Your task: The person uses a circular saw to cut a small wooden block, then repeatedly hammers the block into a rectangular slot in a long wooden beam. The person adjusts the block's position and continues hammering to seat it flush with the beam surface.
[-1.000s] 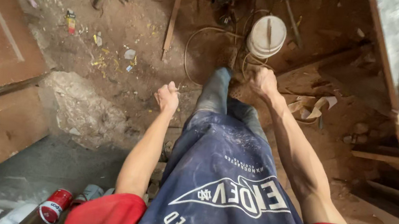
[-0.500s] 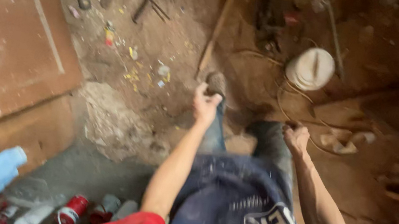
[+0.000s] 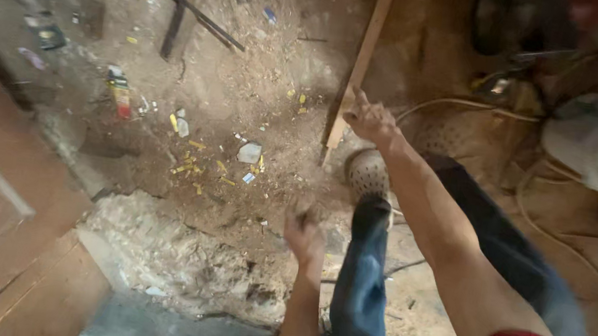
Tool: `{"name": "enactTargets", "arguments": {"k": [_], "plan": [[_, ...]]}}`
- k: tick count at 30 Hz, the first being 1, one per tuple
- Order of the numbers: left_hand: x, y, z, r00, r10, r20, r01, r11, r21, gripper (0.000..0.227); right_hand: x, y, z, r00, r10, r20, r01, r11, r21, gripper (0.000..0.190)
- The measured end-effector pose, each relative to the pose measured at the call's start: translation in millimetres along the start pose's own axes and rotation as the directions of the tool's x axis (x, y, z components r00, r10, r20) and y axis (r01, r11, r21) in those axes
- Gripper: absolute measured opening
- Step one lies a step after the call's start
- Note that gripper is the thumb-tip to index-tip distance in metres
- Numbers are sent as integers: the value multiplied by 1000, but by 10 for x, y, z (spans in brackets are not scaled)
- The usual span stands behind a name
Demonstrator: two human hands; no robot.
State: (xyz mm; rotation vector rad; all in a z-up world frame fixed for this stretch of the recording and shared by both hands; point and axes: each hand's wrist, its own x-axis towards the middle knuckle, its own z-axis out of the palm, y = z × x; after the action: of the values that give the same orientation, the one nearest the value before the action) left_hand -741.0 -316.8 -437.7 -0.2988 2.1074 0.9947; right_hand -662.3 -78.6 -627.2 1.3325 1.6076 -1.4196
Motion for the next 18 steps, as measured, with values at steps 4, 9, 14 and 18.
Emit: {"name": "enactTargets", "arguments": {"k": [4,9,14,18], "plan": [[186,-582,-587,992,-72,-103,65,995,-71,72,964,237,538,949,-241,-204,211,965,-158,69],[-51,-511,-671,980,-165,-107,190,939,288,53,941,406,561,815,-203,-543,274,960,53,29],[-64,713,118,992,120,-36,-97,919,383,48,-657,-44,-177,630,-117,-768,431,875,221,36],[-103,1729,1249,844,-175,508,-25,932,362,53,-2422,-358,-687,726,5,-688,411,799,439,53]]}}
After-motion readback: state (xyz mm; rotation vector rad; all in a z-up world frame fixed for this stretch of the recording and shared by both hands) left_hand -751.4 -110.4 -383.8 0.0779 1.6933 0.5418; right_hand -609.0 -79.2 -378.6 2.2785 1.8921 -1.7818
